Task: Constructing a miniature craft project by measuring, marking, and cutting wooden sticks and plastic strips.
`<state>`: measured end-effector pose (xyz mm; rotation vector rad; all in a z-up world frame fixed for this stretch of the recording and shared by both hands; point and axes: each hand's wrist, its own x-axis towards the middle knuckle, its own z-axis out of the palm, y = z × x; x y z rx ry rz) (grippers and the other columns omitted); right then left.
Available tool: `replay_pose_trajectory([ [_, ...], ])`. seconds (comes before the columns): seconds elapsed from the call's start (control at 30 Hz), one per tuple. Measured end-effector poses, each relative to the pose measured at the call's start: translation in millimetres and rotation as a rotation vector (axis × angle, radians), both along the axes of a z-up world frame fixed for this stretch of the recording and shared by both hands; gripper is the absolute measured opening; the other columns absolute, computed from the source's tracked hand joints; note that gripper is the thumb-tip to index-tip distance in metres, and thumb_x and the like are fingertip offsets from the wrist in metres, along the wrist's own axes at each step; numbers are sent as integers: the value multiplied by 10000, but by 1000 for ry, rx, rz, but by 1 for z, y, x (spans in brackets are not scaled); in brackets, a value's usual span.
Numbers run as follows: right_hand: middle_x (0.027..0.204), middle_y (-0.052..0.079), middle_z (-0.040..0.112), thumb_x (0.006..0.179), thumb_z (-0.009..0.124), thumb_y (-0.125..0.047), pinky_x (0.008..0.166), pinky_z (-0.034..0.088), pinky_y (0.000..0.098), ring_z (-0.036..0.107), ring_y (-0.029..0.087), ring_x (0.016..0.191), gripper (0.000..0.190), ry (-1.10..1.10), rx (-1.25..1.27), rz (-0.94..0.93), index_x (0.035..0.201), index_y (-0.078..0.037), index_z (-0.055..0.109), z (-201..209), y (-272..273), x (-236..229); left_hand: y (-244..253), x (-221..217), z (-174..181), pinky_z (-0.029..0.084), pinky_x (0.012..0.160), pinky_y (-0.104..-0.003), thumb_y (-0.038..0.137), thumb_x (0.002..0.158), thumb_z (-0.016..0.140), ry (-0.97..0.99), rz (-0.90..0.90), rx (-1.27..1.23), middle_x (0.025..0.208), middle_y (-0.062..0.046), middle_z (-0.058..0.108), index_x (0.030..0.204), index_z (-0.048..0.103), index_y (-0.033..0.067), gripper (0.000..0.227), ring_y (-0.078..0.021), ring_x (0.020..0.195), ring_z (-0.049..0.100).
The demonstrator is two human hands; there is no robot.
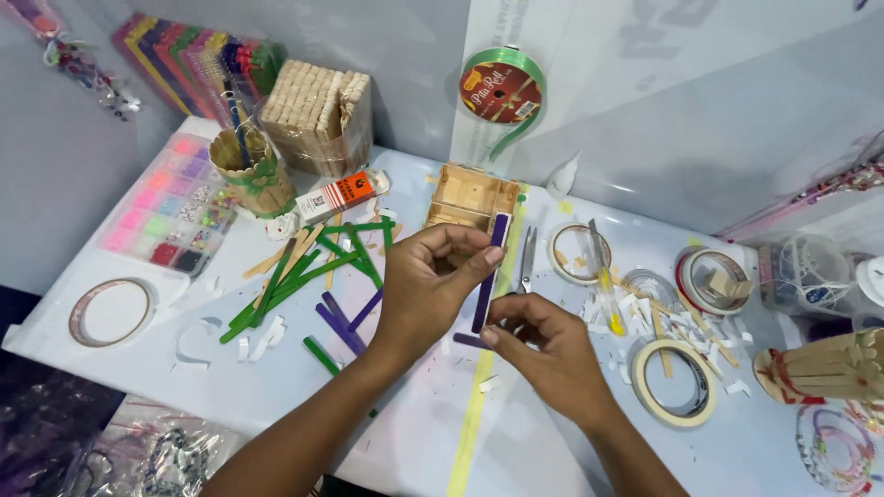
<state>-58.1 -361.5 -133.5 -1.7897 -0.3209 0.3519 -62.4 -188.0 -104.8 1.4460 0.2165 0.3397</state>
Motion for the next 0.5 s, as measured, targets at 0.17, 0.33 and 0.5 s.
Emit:
replay_pose_trajectory([
  [0.17,719,3,663,884,783,-62,631,479,226,557,81,667,79,42,78,-89,824,-46,734,-8,10,-1,-2,1,-2,630,747,-223,189,820,827,-15,-8,-19,861,-43,781,979,764,51,220,-99,788,725],
  [0.33,717,-10,659,899,762,-95,623,464,228,546,79,653,114,-58,-17,-13,802,-65,711,-12,5,-3,6,5,-6,614,641,-223,217,828,830,-57,8,69,790,-37,780,900,788,52,185,-92,707,712],
  [0.5,681,-25,624,885,784,-97,559,399,216,488,61,612,127,-42,-31,5,776,-68,726,-14,1,-4,19,14,3,684,687,-261,218,860,791,-95,57,47,912,-94,830,970,804,68,187,-125,775,786],
])
